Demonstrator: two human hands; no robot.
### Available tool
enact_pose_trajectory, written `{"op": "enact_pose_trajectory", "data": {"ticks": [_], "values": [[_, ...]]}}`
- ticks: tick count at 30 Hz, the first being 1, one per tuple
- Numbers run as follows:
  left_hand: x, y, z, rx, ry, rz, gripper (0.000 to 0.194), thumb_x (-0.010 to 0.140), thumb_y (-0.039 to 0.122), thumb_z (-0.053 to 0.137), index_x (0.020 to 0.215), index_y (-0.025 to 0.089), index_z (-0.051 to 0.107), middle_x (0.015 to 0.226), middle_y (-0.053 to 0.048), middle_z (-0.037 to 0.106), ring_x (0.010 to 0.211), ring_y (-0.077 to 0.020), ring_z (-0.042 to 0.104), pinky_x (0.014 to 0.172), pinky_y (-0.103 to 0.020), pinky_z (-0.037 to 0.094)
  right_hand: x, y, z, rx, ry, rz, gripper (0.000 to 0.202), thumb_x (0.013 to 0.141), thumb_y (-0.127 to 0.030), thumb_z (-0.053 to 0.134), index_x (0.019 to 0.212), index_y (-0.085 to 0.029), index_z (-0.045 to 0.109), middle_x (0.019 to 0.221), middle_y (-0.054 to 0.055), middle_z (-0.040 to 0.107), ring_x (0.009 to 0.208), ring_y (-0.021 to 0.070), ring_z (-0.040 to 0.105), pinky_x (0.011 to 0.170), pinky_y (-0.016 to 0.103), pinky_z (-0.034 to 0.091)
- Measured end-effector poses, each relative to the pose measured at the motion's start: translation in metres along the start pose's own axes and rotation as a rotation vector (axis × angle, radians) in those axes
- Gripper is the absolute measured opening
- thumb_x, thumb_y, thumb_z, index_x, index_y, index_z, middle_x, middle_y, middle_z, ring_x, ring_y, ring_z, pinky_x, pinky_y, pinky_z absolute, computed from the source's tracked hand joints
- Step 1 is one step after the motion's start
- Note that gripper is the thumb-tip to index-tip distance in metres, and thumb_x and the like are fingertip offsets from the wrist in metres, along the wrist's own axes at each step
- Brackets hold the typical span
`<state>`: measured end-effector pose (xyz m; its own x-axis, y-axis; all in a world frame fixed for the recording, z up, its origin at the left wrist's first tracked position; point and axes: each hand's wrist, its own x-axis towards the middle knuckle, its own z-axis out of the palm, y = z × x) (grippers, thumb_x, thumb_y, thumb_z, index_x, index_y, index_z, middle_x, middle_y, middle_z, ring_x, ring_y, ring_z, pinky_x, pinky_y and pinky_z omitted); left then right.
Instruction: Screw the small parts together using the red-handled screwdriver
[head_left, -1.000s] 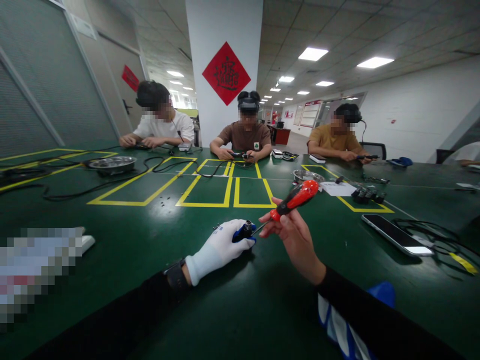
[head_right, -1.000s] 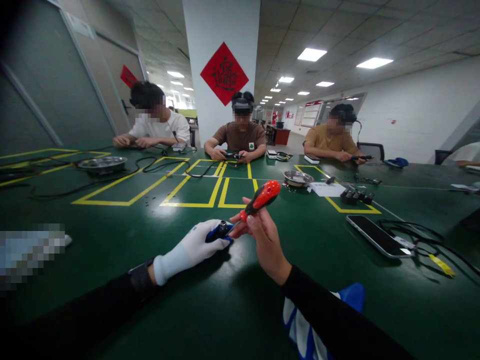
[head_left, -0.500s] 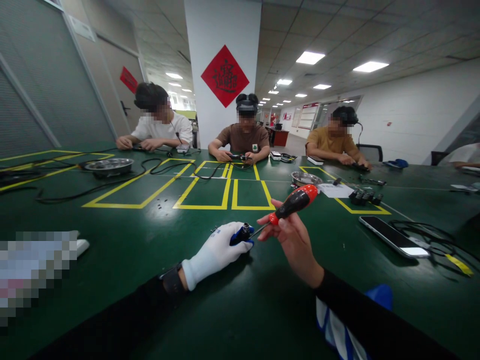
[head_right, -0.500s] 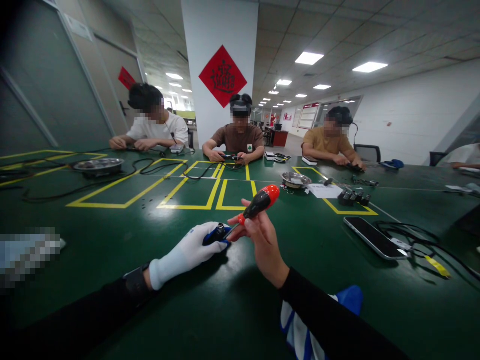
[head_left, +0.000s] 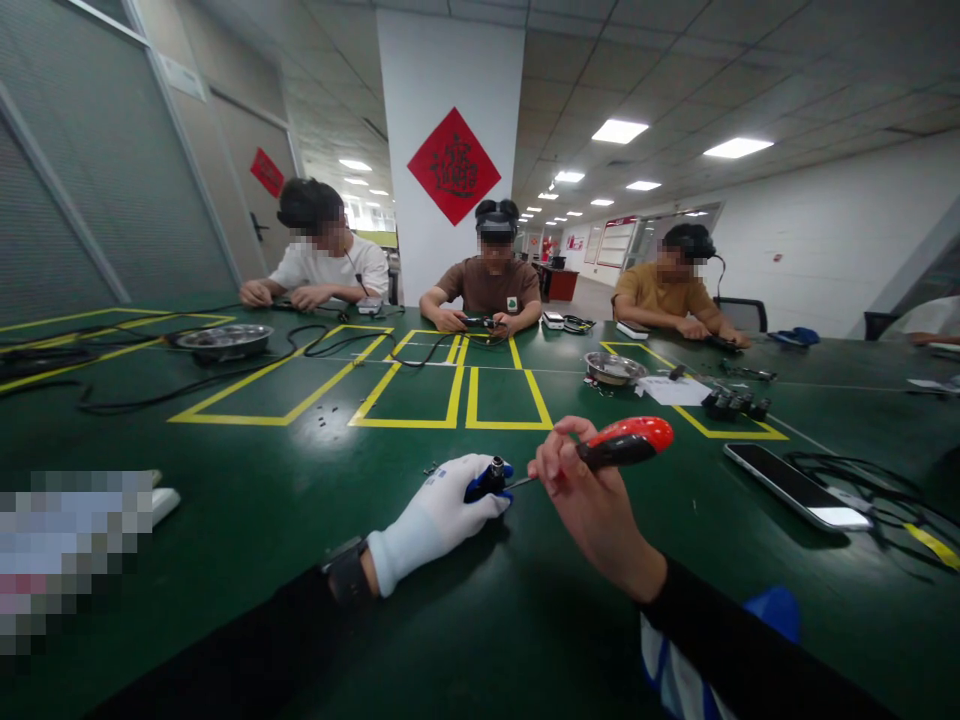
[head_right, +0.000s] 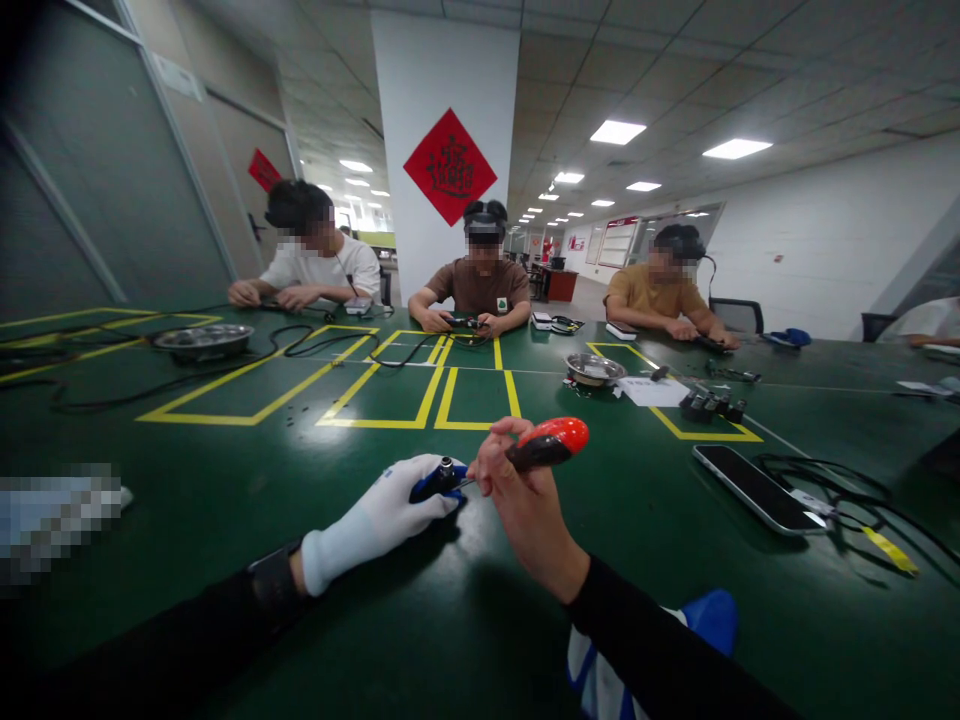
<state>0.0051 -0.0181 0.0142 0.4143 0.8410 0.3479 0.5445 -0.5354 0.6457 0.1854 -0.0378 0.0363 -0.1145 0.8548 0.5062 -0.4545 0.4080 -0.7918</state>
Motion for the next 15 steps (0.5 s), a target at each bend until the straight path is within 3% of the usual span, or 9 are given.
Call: {"op": "enact_pose_trajectory", "data": {"ticks": [4, 7, 9, 11, 13, 15], "values": [[-0.0008, 0.0022, -0.0010, -0.016, -0.004, -0.017, 0.022, 0.082, 0.034, 0.062, 0.099, 0.019, 0.064, 0.095, -0.005, 0.067, 0.089, -0.0221, 0.061, 0.080, -0.032, 0.048, -0.0042, -0.0050, 0.0011, -0.041, 0.016, 0.021, 0.031, 0.089, -0.031, 0.054, 0.121, -0.027, 0.052, 0.100, 0.003, 0.060, 0.082, 0.0166, 0.062, 0.088, 0.041, 0.052], [-0.0008, 0.0024, -0.0013, -0.016, -0.010, -0.019, 0.022, 0.082, 0.033, 0.061, 0.099, 0.019, 0.064, 0.097, -0.005, 0.066, 0.090, -0.0221, 0.061, 0.080, -0.032, 0.047, -0.0058, -0.0069, -0.0006, -0.206, -0.020, -0.004, 0.025, 0.092, -0.029, 0.054, 0.116, -0.026, 0.056, 0.119, 0.007, 0.060, 0.101, 0.0204, 0.063, 0.098, 0.044, 0.047], [-0.0005, 0.0018, -0.0011, -0.012, -0.013, -0.014, 0.022, 0.083, 0.034, 0.061, 0.099, 0.019, 0.064, 0.097, -0.004, 0.066, 0.089, -0.0216, 0.060, 0.080, -0.032, 0.047, -0.0052, -0.0055, -0.0022, -0.243, -0.042, -0.036, 0.013, 0.093, -0.027, 0.055, 0.105, -0.024, 0.058, 0.115, 0.006, 0.063, 0.097, 0.0196, 0.065, 0.094, 0.043, 0.049], [-0.0001, 0.0011, -0.0008, -0.001, -0.011, -0.009, 0.022, 0.083, 0.034, 0.061, 0.098, 0.019, 0.064, 0.096, -0.004, 0.066, 0.088, -0.0213, 0.060, 0.080, -0.032, 0.047, -0.0040, -0.0024, -0.0036, -0.213, -0.042, -0.059, 0.007, 0.092, -0.026, 0.056, 0.099, -0.024, 0.057, 0.097, 0.002, 0.065, 0.082, 0.0161, 0.065, 0.086, 0.038, 0.051], [-0.0002, 0.0008, -0.0005, 0.011, -0.006, 0.004, 0.022, 0.082, 0.034, 0.062, 0.097, 0.019, 0.064, 0.095, -0.004, 0.066, 0.088, -0.0211, 0.059, 0.081, -0.032, 0.046, -0.0035, 0.0007, -0.0045, -0.149, -0.022, -0.053, 0.012, 0.092, -0.025, 0.056, 0.104, -0.026, 0.055, 0.082, -0.002, 0.059, 0.071, 0.0136, 0.061, 0.080, 0.035, 0.052], [-0.0006, 0.0010, -0.0006, 0.023, 0.002, 0.016, 0.021, 0.082, 0.034, 0.062, 0.095, 0.019, 0.064, 0.093, -0.004, 0.065, 0.086, -0.0207, 0.059, 0.079, -0.031, 0.046, -0.0041, 0.0017, -0.0044, -0.077, 0.001, -0.042, 0.023, 0.092, -0.026, 0.054, 0.114, -0.027, 0.052, 0.084, -0.003, 0.057, 0.072, 0.0136, 0.059, 0.081, 0.036, 0.052]]}}
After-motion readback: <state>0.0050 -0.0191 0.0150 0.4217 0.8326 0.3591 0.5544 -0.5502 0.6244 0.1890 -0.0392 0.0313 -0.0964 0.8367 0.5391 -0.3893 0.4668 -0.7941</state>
